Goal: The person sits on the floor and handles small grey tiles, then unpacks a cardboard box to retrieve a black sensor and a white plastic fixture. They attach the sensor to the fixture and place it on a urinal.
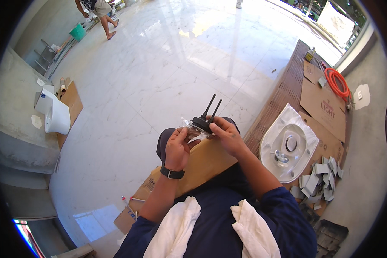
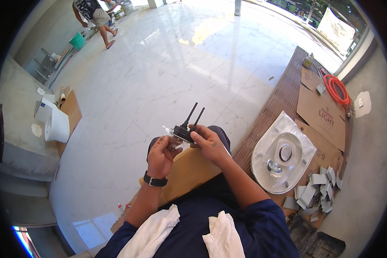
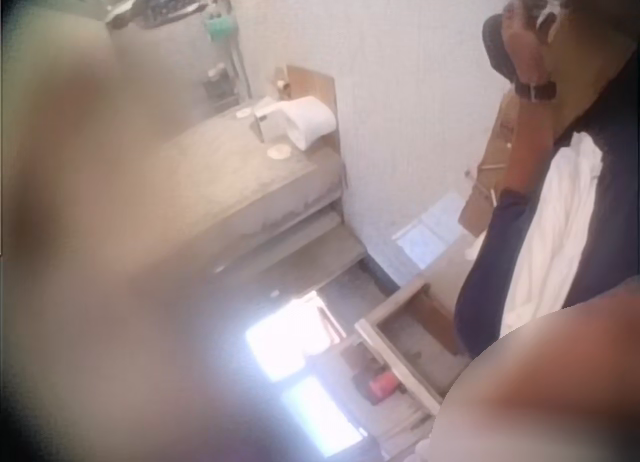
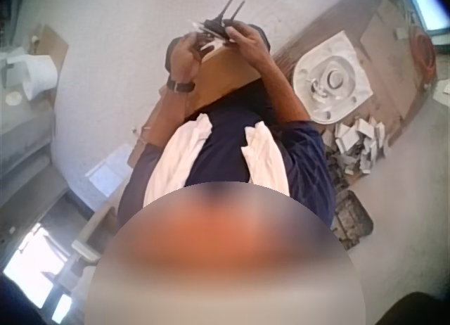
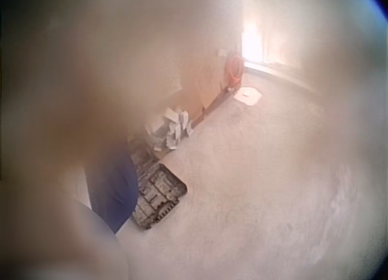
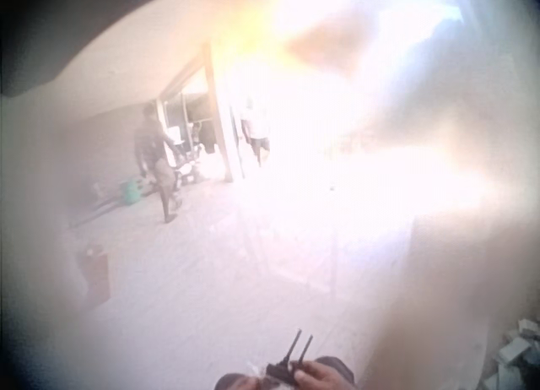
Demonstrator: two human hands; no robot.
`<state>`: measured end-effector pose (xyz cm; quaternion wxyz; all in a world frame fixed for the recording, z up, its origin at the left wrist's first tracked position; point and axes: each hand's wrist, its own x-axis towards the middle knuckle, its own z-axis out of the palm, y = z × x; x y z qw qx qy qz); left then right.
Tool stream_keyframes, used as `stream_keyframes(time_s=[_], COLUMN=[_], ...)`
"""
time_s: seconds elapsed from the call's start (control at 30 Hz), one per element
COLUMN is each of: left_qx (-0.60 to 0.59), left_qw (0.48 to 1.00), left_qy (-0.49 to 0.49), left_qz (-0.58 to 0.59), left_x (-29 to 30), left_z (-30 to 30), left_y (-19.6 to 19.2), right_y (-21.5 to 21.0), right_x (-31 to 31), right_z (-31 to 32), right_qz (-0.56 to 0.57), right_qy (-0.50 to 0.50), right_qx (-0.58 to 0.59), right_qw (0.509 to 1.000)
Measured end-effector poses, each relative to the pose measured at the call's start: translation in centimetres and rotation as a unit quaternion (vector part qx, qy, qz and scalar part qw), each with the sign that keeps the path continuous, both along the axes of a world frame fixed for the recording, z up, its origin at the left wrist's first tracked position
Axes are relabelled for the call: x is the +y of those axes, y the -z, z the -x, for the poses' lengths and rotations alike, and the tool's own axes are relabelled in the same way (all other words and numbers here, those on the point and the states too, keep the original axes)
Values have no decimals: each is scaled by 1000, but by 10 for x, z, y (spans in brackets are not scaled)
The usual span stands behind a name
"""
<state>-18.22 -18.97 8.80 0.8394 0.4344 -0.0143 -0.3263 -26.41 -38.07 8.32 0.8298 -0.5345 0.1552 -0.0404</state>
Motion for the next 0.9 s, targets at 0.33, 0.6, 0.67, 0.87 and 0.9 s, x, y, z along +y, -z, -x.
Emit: stream_keyframes(time_s=[0.33, 0.6, 0.67, 0.87, 0.9], left_qx=[-189, -51, 44, 38, 24], left_qw=[979, 995, 995, 998, 999], left_qy=[4, -81, -77, -48, -38], left_qz=[-72, -10, 41, -31, -28], left_x=[-8, -5, -2, -2, -4], left_z=[23, 17, 14, 10, 11], left_y=[2, 20, 24, 21, 19], right_y=[-32, -3, 8, 13, 10], right_x=[14, 13, 10, -21, -27], right_z=[10, 21, 20, 26, 29], right_qz=[88, -24, -158, -307, -312], right_qy=[11, -1, 14, 52, 13], right_qx=[46, -68, -127, -227, -253], right_qw=[995, 997, 979, 923, 916])
